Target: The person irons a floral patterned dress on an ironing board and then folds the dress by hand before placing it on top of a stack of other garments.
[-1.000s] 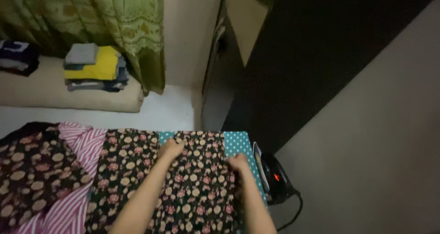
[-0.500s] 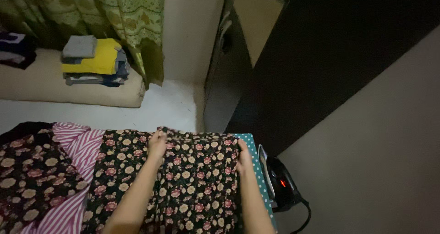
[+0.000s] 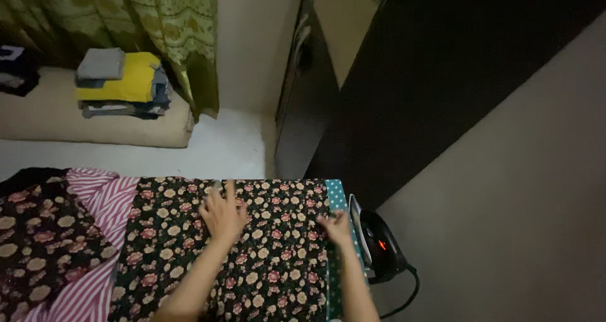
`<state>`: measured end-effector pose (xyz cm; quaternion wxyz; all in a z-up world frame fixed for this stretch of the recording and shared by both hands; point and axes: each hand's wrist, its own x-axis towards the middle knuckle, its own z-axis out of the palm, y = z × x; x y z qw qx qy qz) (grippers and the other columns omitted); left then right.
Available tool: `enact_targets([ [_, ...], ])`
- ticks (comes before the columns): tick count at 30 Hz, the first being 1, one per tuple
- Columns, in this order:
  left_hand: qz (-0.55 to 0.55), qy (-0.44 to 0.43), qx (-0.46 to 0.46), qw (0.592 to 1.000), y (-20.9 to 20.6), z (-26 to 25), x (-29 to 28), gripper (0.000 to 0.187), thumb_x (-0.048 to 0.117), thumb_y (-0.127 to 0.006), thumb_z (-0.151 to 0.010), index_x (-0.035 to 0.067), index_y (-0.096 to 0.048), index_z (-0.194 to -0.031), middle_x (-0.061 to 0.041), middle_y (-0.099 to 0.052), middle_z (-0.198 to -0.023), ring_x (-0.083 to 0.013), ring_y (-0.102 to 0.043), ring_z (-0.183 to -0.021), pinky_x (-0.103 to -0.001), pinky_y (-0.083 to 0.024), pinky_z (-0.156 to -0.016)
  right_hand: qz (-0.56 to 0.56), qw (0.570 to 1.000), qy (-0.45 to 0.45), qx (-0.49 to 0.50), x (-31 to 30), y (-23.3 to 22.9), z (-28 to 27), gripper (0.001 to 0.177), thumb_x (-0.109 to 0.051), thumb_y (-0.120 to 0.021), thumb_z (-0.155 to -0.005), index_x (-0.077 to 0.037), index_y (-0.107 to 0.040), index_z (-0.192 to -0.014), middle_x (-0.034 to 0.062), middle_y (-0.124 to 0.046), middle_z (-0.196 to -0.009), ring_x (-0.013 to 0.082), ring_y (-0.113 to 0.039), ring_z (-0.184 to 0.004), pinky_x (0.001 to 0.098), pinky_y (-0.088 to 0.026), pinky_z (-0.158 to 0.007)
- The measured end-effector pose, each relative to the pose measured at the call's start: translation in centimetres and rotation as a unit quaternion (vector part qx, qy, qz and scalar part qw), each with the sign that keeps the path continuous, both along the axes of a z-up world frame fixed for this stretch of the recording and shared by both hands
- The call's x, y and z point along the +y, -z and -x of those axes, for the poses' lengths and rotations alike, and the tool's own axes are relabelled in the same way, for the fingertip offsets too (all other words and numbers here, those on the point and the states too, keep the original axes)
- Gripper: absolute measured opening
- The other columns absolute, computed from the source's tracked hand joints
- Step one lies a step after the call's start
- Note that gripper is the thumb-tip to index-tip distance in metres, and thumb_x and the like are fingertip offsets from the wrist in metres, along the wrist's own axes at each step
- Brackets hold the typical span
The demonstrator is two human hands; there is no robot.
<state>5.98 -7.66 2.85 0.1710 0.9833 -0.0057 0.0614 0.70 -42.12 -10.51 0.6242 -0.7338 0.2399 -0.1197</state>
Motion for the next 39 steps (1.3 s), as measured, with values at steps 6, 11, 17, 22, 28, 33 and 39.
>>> enact_targets([
  [6, -0.083, 0.112, 0.041, 0.989, 1.8, 8.9, 0.3, 0.069, 0.054, -0.059, -0.092, 0.027, -0.039, -0.152, -0.012, -0.023, -0.162, -0.0339, -0.022, -0.150, -0.067, -0.018, -0.115, 0.181, 0.978, -0.065, 0.076, 3.8, -0.1, 8.6, 0.051, -0.019, -0.081, -0.083, -0.010, -0.046, -0.119, 0.0104, -0.066, -0.086, 0.0256, -0.066, -0.080, 0.0398, -0.055, -0.071],
  [11, -0.095, 0.108, 0.041, 0.989, 2.7, 10.7, 1.1, 0.069, 0.056, -0.054, -0.094, 0.026, -0.040, -0.154, -0.018, -0.021, -0.166, -0.0359, -0.019, -0.151, -0.065, -0.019, -0.116, 0.387, 0.895, 0.013, 0.220, 5.6, -6.3, 12.7, 0.049, -0.035, -0.069, -0.094, -0.014, -0.045, -0.131, 0.0185, -0.070, -0.091, 0.0421, -0.070, -0.090, 0.0521, -0.054, -0.078],
  [17, 0.013, 0.062, 0.005, 0.998, 3.7, 10.3, 3.0, 0.055, 0.041, -0.054, -0.096, 0.023, -0.049, -0.148, -0.017, -0.037, -0.158, -0.0364, -0.035, -0.145, -0.059, -0.029, -0.114, 0.658, 0.741, 0.106, 0.082, 3.0, -12.3, 13.6, 0.048, -0.034, -0.074, -0.080, -0.009, -0.055, -0.116, 0.0170, -0.063, -0.114, 0.0382, -0.066, -0.109, 0.0526, -0.054, -0.086],
  [22, 0.045, 0.010, 0.047, 0.998, 3.9, 9.5, 5.4, 0.051, 0.033, -0.054, -0.100, 0.020, -0.049, -0.149, -0.008, -0.059, -0.140, -0.0321, -0.052, -0.131, -0.062, -0.039, -0.105, 0.580, 0.782, 0.078, 0.214, -4.4, -12.1, 10.6, 0.058, -0.039, -0.075, -0.086, -0.001, -0.054, -0.124, 0.0204, -0.062, -0.128, 0.0406, -0.064, -0.114, 0.0514, -0.054, -0.091],
  [28, 0.227, 0.022, 0.065, 0.971, 5.7, 6.6, 9.0, 0.044, 0.018, -0.054, -0.097, 0.018, -0.053, -0.141, -0.006, -0.070, -0.126, -0.0334, -0.064, -0.116, -0.052, -0.048, -0.095, 0.432, 0.853, 0.047, 0.291, -9.9, -10.0, 7.6, 0.049, -0.039, -0.072, -0.094, -0.003, -0.061, -0.125, 0.0265, -0.067, -0.128, 0.0443, -0.063, -0.122, 0.0511, -0.052, -0.100],
  [33, 0.251, 0.060, 0.089, 0.962, 6.2, 5.2, 10.8, 0.049, 0.009, -0.053, -0.093, 0.018, -0.052, -0.141, -0.006, -0.073, -0.120, -0.0327, -0.069, -0.105, -0.043, -0.054, -0.086, 0.443, 0.836, 0.102, 0.308, -5.6, -16.0, 9.3, 0.058, -0.054, -0.063, -0.095, -0.005, -0.062, -0.126, 0.0230, -0.069, -0.125, 0.0416, -0.065, -0.117, 0.0534, -0.052, -0.094],
  [39, 0.060, 0.104, 0.090, 0.989, 5.1, 5.6, 10.3, 0.043, 0.041, -0.066, -0.088, 0.026, -0.066, -0.128, -0.005, -0.069, -0.125, -0.0287, -0.066, -0.113, -0.056, -0.046, -0.097, 0.549, 0.805, 0.023, 0.224, 3.7, -22.8, 12.2, 0.077, -0.079, -0.058, -0.085, -0.016, -0.071, -0.127, 0.0173, -0.076, -0.106, 0.0368, -0.073, -0.100, 0.0488, -0.058, -0.080],
])
